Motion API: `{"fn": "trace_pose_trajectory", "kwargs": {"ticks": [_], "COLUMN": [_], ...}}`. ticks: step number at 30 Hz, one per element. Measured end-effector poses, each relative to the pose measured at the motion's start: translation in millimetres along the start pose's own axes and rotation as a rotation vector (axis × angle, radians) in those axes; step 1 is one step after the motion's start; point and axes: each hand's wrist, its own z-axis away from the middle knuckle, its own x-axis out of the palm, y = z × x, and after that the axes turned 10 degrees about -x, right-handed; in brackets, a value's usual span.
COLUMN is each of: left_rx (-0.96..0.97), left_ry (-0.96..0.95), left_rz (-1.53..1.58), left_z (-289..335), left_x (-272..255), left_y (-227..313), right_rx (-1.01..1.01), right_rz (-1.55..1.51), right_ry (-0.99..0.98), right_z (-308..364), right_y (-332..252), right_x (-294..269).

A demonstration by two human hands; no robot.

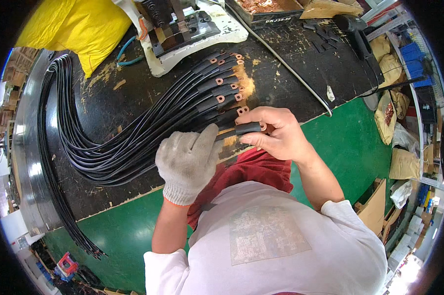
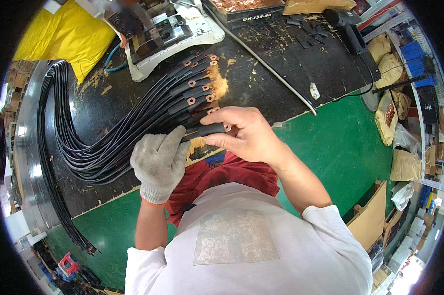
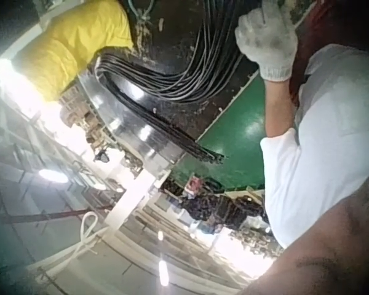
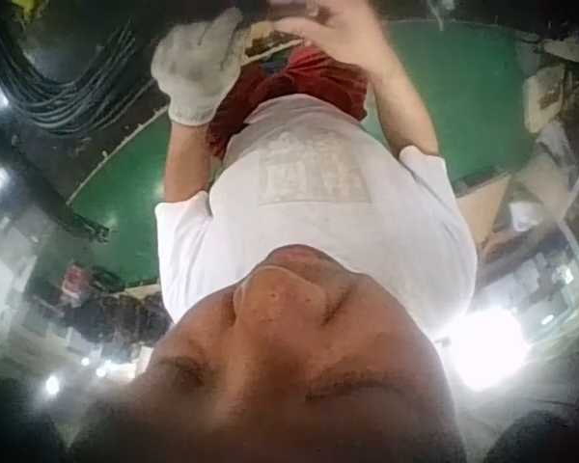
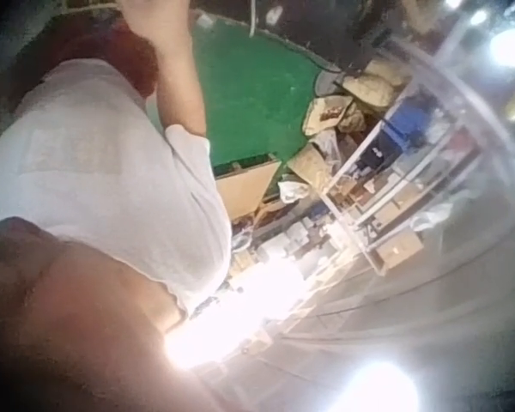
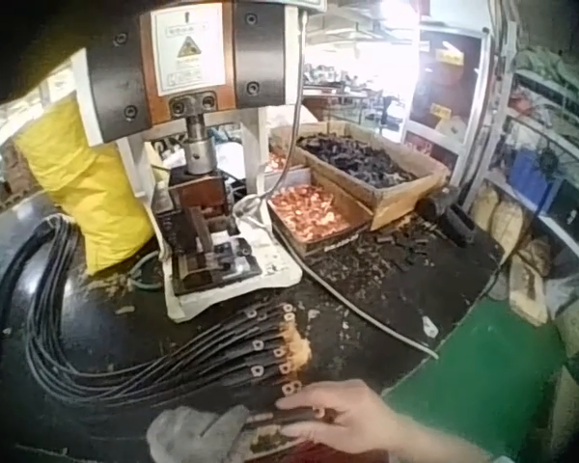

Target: The person seals heat shrink tubing onto electrical terminals on black wires by placing the tubing over the terminals, then applying heat with a heat gun.

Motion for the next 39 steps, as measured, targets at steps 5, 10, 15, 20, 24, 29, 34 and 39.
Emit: {"fn": "trace_pose_trajectory", "kwargs": {"ticks": [5,10,15,20,24,29,34,39], "left_rx": [0.05,0.06,0.138,0.174,0.081,-0.003,-0.043,-0.08], "left_ry": [0.081,0.085,0.132,0.043,-0.021,-0.012,0.063,0.069], "left_rz": [-0.032,-0.055,-0.125,-0.226,-0.171,-0.087,-0.003,-0.047], "left_z": [3,0,-1,8,12,17,12,13], "left_x": [9,9,11,-17,-22,-18,-11,-8], "left_y": [-7,-5,-3,2,-4,-11,-19,-16], "right_rx": [-0.012,0.017,0.229,0.02,0.198,0.171,0.303,0.574], "right_rz": [0.021,-0.021,-0.099,0.109,0.104,1.085,1.483,1.449], "right_ry": [0.076,0.062,0.097,0.027,-0.011,0.675,0.427,0.258], "right_z": [-2,-4,-7,-12,-22,-31,-12,-6], "right_y": [3,0,-13,-26,-24,55,156,173], "right_x": [10,7,6,10,-40,-270,-443,-451]}}
